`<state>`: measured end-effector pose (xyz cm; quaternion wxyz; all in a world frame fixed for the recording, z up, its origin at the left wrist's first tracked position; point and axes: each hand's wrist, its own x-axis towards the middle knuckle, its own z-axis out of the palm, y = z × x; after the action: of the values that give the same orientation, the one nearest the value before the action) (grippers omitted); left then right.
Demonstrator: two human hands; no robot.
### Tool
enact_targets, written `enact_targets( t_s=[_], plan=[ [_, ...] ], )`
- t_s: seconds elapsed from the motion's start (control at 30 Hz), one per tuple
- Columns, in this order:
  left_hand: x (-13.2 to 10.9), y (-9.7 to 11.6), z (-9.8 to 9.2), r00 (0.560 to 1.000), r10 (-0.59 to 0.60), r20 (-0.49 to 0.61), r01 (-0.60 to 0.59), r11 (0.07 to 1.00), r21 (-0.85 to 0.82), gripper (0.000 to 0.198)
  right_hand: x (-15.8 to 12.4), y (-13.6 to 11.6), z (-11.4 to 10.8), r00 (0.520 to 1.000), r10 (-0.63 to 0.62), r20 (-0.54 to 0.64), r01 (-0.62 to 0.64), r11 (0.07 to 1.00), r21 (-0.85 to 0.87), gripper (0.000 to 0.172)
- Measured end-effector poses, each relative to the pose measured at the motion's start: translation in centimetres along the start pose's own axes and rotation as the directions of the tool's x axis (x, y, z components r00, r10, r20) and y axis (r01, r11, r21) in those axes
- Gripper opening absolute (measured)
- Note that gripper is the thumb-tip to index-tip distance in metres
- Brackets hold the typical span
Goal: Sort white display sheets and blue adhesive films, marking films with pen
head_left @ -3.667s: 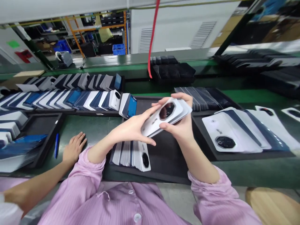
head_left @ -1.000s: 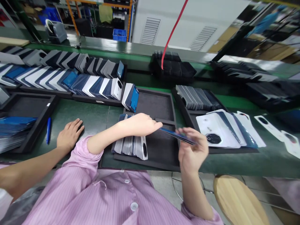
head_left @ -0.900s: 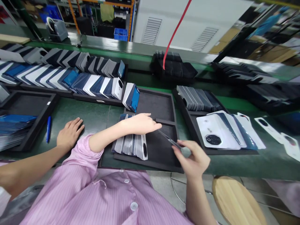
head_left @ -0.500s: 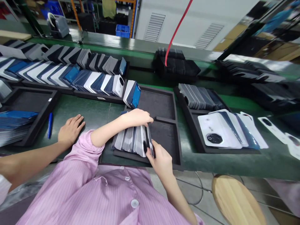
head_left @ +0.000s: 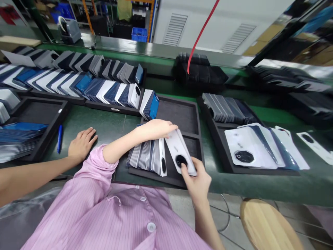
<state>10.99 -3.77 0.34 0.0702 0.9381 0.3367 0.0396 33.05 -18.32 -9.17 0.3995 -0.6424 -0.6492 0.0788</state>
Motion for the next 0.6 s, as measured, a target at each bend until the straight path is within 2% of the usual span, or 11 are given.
enact_targets(
  t_s=[0.1, 0.17, 0.27, 0.33, 0.43, 0.53, 0.6],
  plan=[
    [-0.1, 0.0, -0.4, 0.997, 0.013, -0.075, -0.027, 0.981, -0.19, 0.066, 0.5, 2.2, -1.4, 0.982, 0.064, -0.175, -0.037, 0.988, 0.152, 0.034],
    [-0.3, 0.2, -0.8, 0.983, 0.097, -0.155, -0.142, 0.94, -0.311, 0.07, 1.0, 3.5, -2.2, 0.962, 0.041, -0.271, 0.03, 0.967, 0.252, 0.036],
    [-1.0, 1.1, -1.7, 0.918, 0.287, -0.273, -0.374, 0.855, -0.36, 0.047, 2.1, 4.4, -2.6, 0.944, -0.089, -0.319, 0.199, 0.921, 0.333, 0.029],
    [-1.6, 2.3, -2.2, 0.863, 0.407, -0.298, -0.486, 0.831, -0.271, 0.033, 3.0, 4.0, -2.4, 0.954, -0.164, -0.253, 0.26, 0.87, 0.418, 0.019],
    [-2.5, 4.9, -2.7, 0.81, 0.519, -0.273, -0.546, 0.837, -0.027, 0.031, 4.0, 2.4, -1.7, 0.981, -0.176, -0.087, 0.195, 0.818, 0.541, 0.012],
    [-3.2, 7.6, -2.7, 0.772, 0.598, -0.215, -0.576, 0.801, 0.163, 0.041, 4.3, 0.7, -0.8, 1.0, -0.001, 0.024, -0.012, 0.846, 0.532, 0.021],
    [-3.5, 8.8, -2.3, 0.731, 0.652, -0.202, -0.621, 0.758, 0.199, 0.042, 4.4, 0.1, -0.4, 0.983, 0.09, 0.163, -0.155, 0.88, 0.448, 0.032]
  ],
)
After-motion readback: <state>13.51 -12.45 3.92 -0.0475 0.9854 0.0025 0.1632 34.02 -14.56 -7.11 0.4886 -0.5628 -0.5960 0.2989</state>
